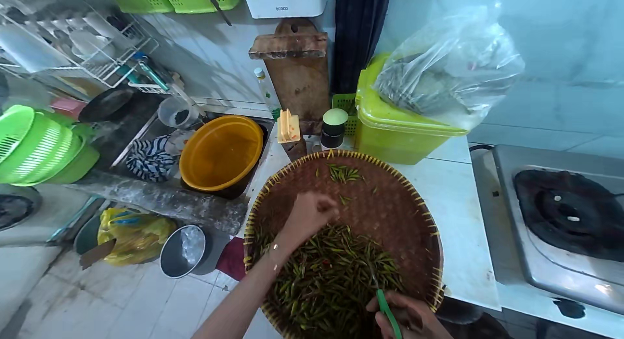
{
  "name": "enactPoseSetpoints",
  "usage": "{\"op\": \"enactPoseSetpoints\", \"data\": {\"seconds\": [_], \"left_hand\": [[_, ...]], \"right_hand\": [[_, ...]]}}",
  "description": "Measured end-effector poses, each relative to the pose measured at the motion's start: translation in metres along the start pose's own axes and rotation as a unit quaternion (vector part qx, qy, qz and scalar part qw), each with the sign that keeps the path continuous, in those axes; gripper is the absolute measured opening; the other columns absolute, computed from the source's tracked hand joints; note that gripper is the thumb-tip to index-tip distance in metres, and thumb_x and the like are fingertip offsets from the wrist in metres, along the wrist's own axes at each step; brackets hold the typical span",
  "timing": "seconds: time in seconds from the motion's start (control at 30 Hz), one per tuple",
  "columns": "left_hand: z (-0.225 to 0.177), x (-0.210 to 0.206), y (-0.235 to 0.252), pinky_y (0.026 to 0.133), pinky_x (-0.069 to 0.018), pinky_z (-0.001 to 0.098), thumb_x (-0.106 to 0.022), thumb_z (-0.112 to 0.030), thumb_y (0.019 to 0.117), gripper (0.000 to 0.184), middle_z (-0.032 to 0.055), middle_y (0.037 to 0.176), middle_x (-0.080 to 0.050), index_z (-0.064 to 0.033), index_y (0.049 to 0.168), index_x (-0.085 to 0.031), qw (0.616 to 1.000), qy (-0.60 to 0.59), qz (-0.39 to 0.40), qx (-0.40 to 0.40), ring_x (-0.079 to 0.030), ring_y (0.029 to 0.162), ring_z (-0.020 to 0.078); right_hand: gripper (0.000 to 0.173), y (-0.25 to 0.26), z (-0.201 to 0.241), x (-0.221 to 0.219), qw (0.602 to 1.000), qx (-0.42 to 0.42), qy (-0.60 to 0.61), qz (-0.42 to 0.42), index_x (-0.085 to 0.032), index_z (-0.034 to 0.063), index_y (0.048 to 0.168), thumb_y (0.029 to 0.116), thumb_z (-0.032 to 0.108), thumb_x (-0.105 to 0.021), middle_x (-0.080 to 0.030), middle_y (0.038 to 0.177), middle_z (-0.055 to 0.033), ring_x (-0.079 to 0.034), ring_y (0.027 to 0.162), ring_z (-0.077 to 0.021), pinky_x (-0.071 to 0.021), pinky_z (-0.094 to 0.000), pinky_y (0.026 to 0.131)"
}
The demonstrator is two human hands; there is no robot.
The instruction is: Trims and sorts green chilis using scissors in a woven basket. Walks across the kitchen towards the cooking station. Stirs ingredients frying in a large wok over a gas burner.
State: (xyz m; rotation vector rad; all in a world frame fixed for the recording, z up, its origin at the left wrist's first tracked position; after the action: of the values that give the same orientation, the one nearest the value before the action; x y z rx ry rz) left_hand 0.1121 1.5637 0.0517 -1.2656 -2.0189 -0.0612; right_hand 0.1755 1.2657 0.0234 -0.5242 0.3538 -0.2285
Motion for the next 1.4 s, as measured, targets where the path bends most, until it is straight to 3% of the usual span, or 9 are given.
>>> {"op": "enactPoseSetpoints", "data": {"seconds": [0.13, 0.27, 0.33, 0.5, 0.6, 0.9, 1.1, 1.27, 1.4], "left_hand": [[0.001, 0.014, 0.041, 0.087, -0.0567, 0.0577, -0.074, -0.012, 0.0944, 0.023, 0.0215, 0.114, -0.069, -0.0051, 0.116, -0.073, 0.982, 0.114, -0.12, -0.088, -0.069, 0.099, 0.0396], [0.005, 0.007, 0.053, 0.098, -0.0489, 0.0603, -0.082, -0.017, 0.0881, 0.042, 0.0182, 0.133, -0.063, -0.0078, 0.128, -0.071, 0.941, 0.217, -0.21, -0.152, -0.059, 0.121, 0.0413], [0.004, 0.001, 0.045, 0.098, -0.0497, 0.0571, -0.08, -0.019, 0.0892, 0.037, 0.015, 0.129, -0.064, -0.0102, 0.125, -0.073, 0.939, 0.207, -0.218, -0.165, -0.059, 0.12, 0.0374], [0.01, -0.025, -0.014, 0.092, -0.0576, 0.0465, -0.07, -0.027, 0.0964, 0.024, 0.0088, 0.108, -0.072, -0.0127, 0.114, -0.075, 0.982, 0.118, 0.128, -0.069, -0.07, 0.098, 0.0232], [0.012, -0.042, -0.035, 0.092, -0.0568, 0.045, -0.073, -0.034, 0.0943, 0.028, 0.0089, 0.107, -0.071, -0.013, 0.112, -0.076, 0.976, 0.125, 0.163, -0.074, -0.069, 0.098, 0.0239], [-0.006, -0.066, -0.037, 0.102, -0.0497, 0.0536, -0.067, -0.017, 0.0975, 0.024, 0.0153, 0.122, -0.068, -0.0095, 0.118, -0.075, 0.937, 0.218, 0.259, -0.084, -0.064, 0.114, 0.0336], [0.006, -0.04, -0.053, 0.098, -0.0551, 0.0479, -0.07, -0.02, 0.0969, 0.024, 0.0142, 0.114, -0.073, -0.0082, 0.117, -0.077, 0.973, 0.165, 0.151, -0.055, -0.07, 0.106, 0.0296], [0.018, -0.013, -0.071, 0.074, -0.064, 0.0265, -0.086, -0.031, 0.0821, 0.024, -0.0069, 0.094, -0.077, -0.0156, 0.098, -0.078, 0.997, -0.028, -0.01, -0.075, -0.074, 0.08, 0.0054], [0.015, -0.012, -0.082, 0.074, -0.0666, 0.031, -0.09, -0.023, 0.0787, 0.025, -0.0016, 0.094, -0.079, -0.012, 0.098, -0.08, 0.98, -0.189, -0.043, -0.055, -0.076, 0.081, 0.0139]], "right_hand": [[0.027, -0.004, 0.009, 0.006, 0.999, 0.026, -0.009, -0.021, -0.066, 0.0053, 0.124, 0.1026, 0.023, -0.065, -0.071, 0.084, -0.0068, -0.068, 0.065, -0.017, -0.0592, -0.035, 0.053], [0.027, -0.012, 0.009, 0.012, 0.999, 0.023, 0.005, -0.046, -0.067, 0.0057, 0.123, 0.1023, 0.023, -0.065, -0.072, 0.085, -0.0067, -0.069, 0.066, -0.0174, -0.0597, -0.0348, 0.054], [0.027, -0.015, 0.007, 0.014, 0.998, 0.021, 0.017, -0.06, -0.067, 0.0056, 0.123, 0.1018, 0.022, -0.066, -0.072, 0.085, -0.0065, -0.069, 0.066, -0.0174, -0.06, -0.035, 0.054], [0.027, -0.015, 0.005, 0.02, 0.997, 0.028, 0.034, -0.068, -0.066, 0.0057, 0.123, 0.101, 0.021, -0.067, -0.072, 0.086, -0.0056, -0.069, 0.067, -0.0159, -0.0597, -0.0327, 0.055], [0.026, -0.009, 0.009, 0.02, 0.997, 0.04, 0.026, -0.055, -0.066, 0.0052, 0.122, 0.1012, 0.02, -0.067, -0.072, 0.085, -0.006, -0.069, 0.066, -0.0164, -0.0598, -0.0328, 0.054], [0.026, 0.002, 0.018, 0.013, 0.999, 0.039, 0.012, -0.027, -0.066, 0.0052, 0.122, 0.0994, 0.019, -0.069, -0.072, 0.085, -0.0057, -0.069, 0.064, -0.015, -0.0592, -0.0309, 0.053], [0.028, -0.003, 0.016, 0.018, 0.998, 0.043, 0.018, -0.034, -0.066, 0.0061, 0.123, 0.0997, 0.021, -0.069, -0.072, 0.085, -0.0054, -0.069, 0.065, -0.0154, -0.0602, -0.0316, 0.055], [0.039, -0.003, 0.015, 0.013, 0.998, 0.037, -0.014, 0.054, -0.062, 0.0076, 0.129, 0.1001, 0.035, -0.067, -0.071, 0.094, -0.0047, -0.069, 0.075, -0.0153, -0.0597, -0.034, 0.06], [0.041, 0.005, 0.009, 0.0, 0.99, 0.075, -0.058, 0.1, -0.062, 0.005, 0.129, 0.0998, 0.033, -0.068, -0.071, 0.1, -0.0075, -0.068, 0.079, -0.015, -0.0596, -0.0342, 0.066]]}}
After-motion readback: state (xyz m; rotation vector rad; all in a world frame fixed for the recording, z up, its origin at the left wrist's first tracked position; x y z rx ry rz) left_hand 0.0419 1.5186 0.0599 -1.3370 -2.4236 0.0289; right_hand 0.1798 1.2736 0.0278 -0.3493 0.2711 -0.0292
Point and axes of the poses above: each hand's wrist, its own y-axis towards the middle knuckle, its own x-axis out of the back of the hand, z = x × y, the point moved 2 cm from there along y, towards the middle knuckle
